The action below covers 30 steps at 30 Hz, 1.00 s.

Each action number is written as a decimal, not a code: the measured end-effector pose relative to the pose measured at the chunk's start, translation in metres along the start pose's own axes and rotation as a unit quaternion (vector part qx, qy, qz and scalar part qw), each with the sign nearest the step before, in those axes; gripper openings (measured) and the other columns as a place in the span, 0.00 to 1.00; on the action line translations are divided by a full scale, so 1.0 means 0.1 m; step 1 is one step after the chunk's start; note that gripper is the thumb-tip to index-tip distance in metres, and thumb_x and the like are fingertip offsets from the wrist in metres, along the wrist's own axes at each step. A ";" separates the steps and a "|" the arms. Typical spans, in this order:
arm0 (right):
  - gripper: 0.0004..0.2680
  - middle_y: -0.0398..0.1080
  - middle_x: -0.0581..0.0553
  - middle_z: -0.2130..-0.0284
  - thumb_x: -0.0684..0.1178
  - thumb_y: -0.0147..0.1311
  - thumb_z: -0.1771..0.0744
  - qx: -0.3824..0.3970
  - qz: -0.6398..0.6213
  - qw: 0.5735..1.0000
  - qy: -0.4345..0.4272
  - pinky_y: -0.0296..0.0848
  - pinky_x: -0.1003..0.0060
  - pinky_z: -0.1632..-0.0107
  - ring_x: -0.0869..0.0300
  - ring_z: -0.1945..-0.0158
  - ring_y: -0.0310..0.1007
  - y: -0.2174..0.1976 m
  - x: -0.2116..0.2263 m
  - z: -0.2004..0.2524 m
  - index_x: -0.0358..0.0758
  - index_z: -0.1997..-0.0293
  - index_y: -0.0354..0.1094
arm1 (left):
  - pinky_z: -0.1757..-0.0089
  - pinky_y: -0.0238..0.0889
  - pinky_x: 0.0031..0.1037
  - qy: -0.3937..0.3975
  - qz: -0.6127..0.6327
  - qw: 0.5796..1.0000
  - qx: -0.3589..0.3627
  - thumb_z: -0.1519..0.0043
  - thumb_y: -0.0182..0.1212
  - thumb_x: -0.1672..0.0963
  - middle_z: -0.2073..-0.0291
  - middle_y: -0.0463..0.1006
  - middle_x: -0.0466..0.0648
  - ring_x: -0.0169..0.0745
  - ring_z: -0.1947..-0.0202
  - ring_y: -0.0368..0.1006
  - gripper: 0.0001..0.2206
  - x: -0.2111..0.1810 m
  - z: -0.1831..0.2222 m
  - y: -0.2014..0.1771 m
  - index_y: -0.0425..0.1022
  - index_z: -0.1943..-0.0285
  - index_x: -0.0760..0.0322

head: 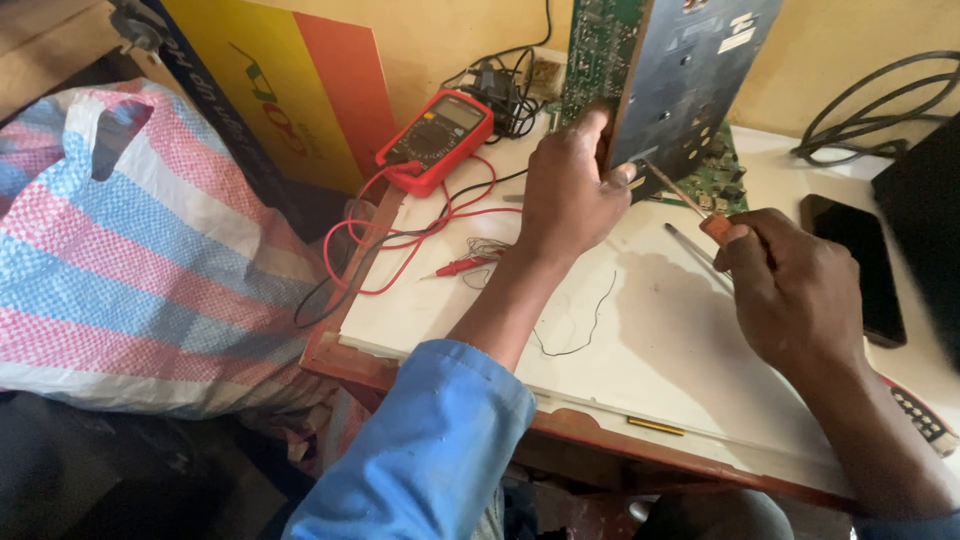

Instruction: Using a screwdriver to remove screws from the backplate of an electronic device and then prying the plate open.

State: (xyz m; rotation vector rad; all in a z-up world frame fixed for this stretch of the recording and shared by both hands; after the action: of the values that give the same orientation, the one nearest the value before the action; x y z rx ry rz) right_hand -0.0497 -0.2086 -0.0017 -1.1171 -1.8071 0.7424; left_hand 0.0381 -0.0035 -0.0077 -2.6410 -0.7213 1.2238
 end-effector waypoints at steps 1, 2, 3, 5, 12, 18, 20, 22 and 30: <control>0.08 0.65 0.40 0.81 0.49 0.52 0.27 -0.028 -0.001 0.999 -0.025 0.57 0.54 0.68 0.51 0.77 0.60 -0.01 0.01 0.03 0.39 0.51 0.78 | 0.72 0.61 0.41 -0.006 0.011 1.000 0.004 0.52 0.68 0.59 0.79 0.78 0.48 0.52 0.78 0.72 0.12 -0.02 0.00 -0.01 0.66 0.67 0.59; 0.08 0.65 0.40 0.81 0.49 0.52 0.27 -0.026 -0.001 0.999 -0.026 0.57 0.54 0.68 0.51 0.77 0.60 -0.02 0.02 0.03 0.39 0.51 0.78 | 0.72 0.61 0.41 -0.008 0.010 1.000 0.003 0.52 0.68 0.59 0.79 0.78 0.48 0.52 0.78 0.72 0.12 -0.02 -0.01 -0.01 0.66 0.67 0.59; 0.07 0.71 0.39 0.69 0.43 0.56 0.31 -0.071 -0.006 0.993 -0.096 0.63 0.54 0.59 0.48 0.66 0.67 -0.07 0.08 0.05 0.35 0.51 0.77 | 0.70 0.65 0.40 -0.002 0.017 1.000 0.006 0.51 0.69 0.60 0.76 0.81 0.48 0.53 0.74 0.76 0.13 -0.03 -0.01 -0.02 0.68 0.63 0.58; 0.09 0.77 0.38 0.57 0.37 0.60 0.35 -0.113 -0.013 0.980 -0.166 0.69 0.54 0.50 0.45 0.55 0.74 -0.11 0.17 0.08 0.30 0.51 0.77 | 0.68 0.69 0.40 0.001 0.021 1.000 0.008 0.51 0.70 0.60 0.72 0.84 0.48 0.53 0.71 0.80 0.14 -0.01 0.00 -0.02 0.71 0.59 0.58; 0.07 0.76 0.37 0.61 0.46 0.59 0.28 -0.120 -0.316 0.940 0.056 0.74 0.72 0.62 0.59 0.61 0.79 -0.15 0.19 0.04 0.32 0.50 0.69 | 0.71 0.64 0.41 -0.020 0.005 1.000 0.015 0.50 0.69 0.60 0.78 0.79 0.48 0.53 0.76 0.74 0.13 -0.05 -0.01 -0.02 0.66 0.64 0.59; 0.09 0.66 0.36 0.77 0.46 0.44 0.24 -0.108 -0.338 0.934 0.044 0.59 0.69 0.74 0.59 0.79 0.61 -0.12 0.12 0.07 0.29 0.57 0.60 | 0.71 0.63 0.39 -0.046 0.011 0.999 0.014 0.51 0.68 0.58 0.81 0.75 0.47 0.52 0.78 0.69 0.13 -0.01 -0.02 -0.01 0.66 0.65 0.58; 0.05 0.67 0.34 0.73 0.38 0.47 0.24 -0.118 -0.317 0.941 -0.005 0.65 0.70 0.68 0.58 0.73 0.67 -0.15 0.08 0.07 0.30 0.52 0.55 | 0.69 0.67 0.39 -0.050 0.020 0.998 0.015 0.51 0.68 0.59 0.77 0.82 0.48 0.52 0.76 0.77 0.12 -0.01 -0.03 -0.01 0.69 0.63 0.58; 0.13 0.70 0.35 0.57 0.41 0.59 0.30 -0.109 -0.323 0.940 0.011 0.73 0.68 0.59 0.58 0.63 0.72 -0.13 -0.07 0.08 0.35 0.46 0.54 | 0.71 0.62 0.38 -0.052 0.009 0.999 0.010 0.51 0.68 0.58 0.83 0.74 0.46 0.51 0.81 0.65 0.13 0.01 -0.03 0.02 0.67 0.63 0.59; 0.10 0.68 0.38 0.75 0.50 0.45 0.23 -0.089 -0.321 0.937 0.104 0.60 0.68 0.76 0.59 0.79 0.62 -0.12 0.09 0.03 0.34 0.56 0.58 | 0.74 0.57 0.33 -0.034 0.023 0.999 0.013 0.49 0.67 0.60 0.85 0.64 0.43 0.41 0.81 0.55 0.12 -0.03 0.00 -0.01 0.66 0.63 0.60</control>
State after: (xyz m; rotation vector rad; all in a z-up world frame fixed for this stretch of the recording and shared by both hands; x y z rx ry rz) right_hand -0.0590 -0.2061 0.0101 -0.6103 -1.9160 0.0705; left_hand 0.0360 -0.0043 -0.0053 -2.6203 -0.6525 1.3318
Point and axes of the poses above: each hand's wrist, its own z-axis away from the middle knuckle, its own y-axis out of the palm, x = y × z, the point moved 4 cm from there along -z, towards the middle knuckle
